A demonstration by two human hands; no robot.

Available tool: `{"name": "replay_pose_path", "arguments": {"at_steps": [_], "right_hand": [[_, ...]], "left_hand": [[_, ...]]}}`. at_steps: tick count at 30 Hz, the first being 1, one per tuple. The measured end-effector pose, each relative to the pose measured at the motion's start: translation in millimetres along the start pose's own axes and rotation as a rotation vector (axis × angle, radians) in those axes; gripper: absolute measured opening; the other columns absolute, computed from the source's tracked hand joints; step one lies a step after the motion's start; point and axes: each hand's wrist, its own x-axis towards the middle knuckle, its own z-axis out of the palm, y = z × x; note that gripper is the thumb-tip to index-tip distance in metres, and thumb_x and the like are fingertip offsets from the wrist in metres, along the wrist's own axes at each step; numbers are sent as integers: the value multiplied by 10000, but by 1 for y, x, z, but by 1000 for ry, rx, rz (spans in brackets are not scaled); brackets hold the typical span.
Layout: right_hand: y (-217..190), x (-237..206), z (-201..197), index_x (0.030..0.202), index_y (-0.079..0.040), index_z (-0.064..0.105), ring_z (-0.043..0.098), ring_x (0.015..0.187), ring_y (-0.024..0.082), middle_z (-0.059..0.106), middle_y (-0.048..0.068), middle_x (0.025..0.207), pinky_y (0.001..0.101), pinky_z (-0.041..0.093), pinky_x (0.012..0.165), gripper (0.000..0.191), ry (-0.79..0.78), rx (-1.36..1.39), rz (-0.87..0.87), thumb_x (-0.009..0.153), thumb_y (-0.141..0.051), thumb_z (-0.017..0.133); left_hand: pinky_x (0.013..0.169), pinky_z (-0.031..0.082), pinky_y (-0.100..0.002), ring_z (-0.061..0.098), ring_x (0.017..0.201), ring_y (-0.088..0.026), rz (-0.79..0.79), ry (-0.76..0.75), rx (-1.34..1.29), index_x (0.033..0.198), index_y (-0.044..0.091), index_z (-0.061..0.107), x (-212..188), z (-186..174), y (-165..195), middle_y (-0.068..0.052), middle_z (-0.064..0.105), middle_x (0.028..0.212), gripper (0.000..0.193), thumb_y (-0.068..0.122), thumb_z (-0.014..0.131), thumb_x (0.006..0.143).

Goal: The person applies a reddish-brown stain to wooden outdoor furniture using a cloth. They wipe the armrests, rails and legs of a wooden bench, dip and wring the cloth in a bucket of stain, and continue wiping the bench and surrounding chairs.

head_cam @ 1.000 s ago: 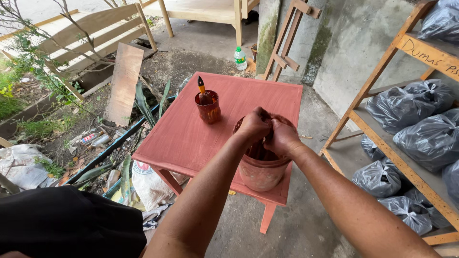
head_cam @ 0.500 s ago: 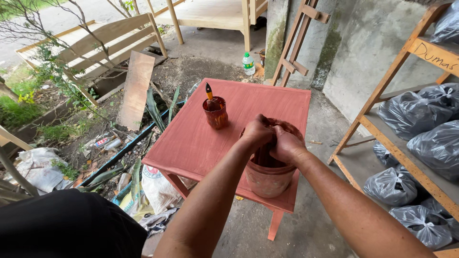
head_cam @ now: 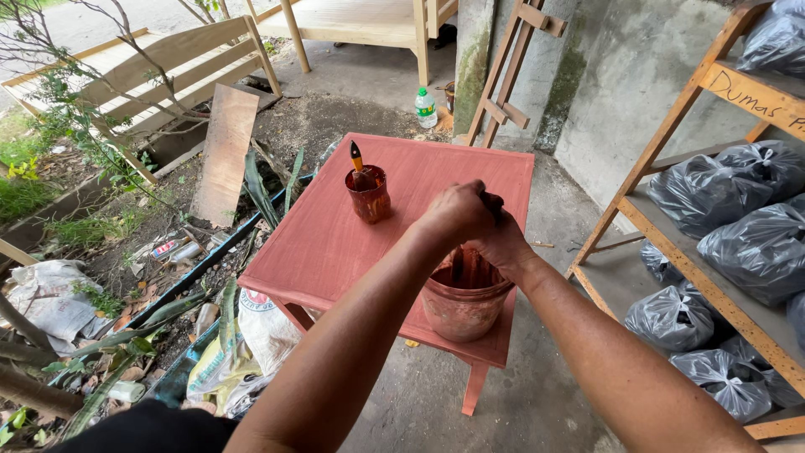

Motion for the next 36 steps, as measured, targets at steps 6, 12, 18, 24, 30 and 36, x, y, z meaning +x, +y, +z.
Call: {"name": "replay_pose_path", "arguments": {"at_steps": [6,12,18,24,30,36], "right_hand": [[-13,-7,8,1242,-99,644,687,1005,113,737,10,1118,282,570,801,434,-49,-296,10,825,-153,753],[14,14,4,1212,-63,711,619,742,252,702,109,888,388,467,580,373,-165,-104,170,840,-37,705],[40,23,-2,953,-67,736,697,825,166,748,12,854,339,580,728,399,-228,-256,278,580,67,776],[36,21,4,960,-36,817,705,889,177,813,93,968,346,569,819,378,-280,-777,88,600,-134,875],[24,18,10,1019,-51,758,695,940,186,785,92,1021,349,559,851,450,-262,-913,158,601,-150,895],[7,7,17,1077,-67,700,685,991,195,758,90,1075,351,549,882,531,-187,-923,124,601,-166,914]], "left_hand": [[919,535,-535,435,1344,-490,543,-15,571,1540,311,402,-51,-13,-14,-176,155,1652,919,196,837,738],[997,513,-525,539,1258,-435,550,-32,341,1461,318,449,-43,-11,-35,-175,339,1560,951,327,926,639],[919,569,-472,622,1188,-360,329,-106,477,1297,108,562,-39,10,-35,-147,565,1335,738,288,916,674],[875,601,-407,715,1098,-282,214,-157,434,1168,79,691,-28,31,-43,-144,724,1180,474,269,869,772],[861,610,-390,738,1067,-246,126,-208,447,1157,90,721,-31,30,-49,-124,755,1135,399,268,838,819],[850,614,-380,742,1055,-245,138,-214,470,1146,93,710,-35,23,-43,-118,759,1120,347,256,794,851]]}}
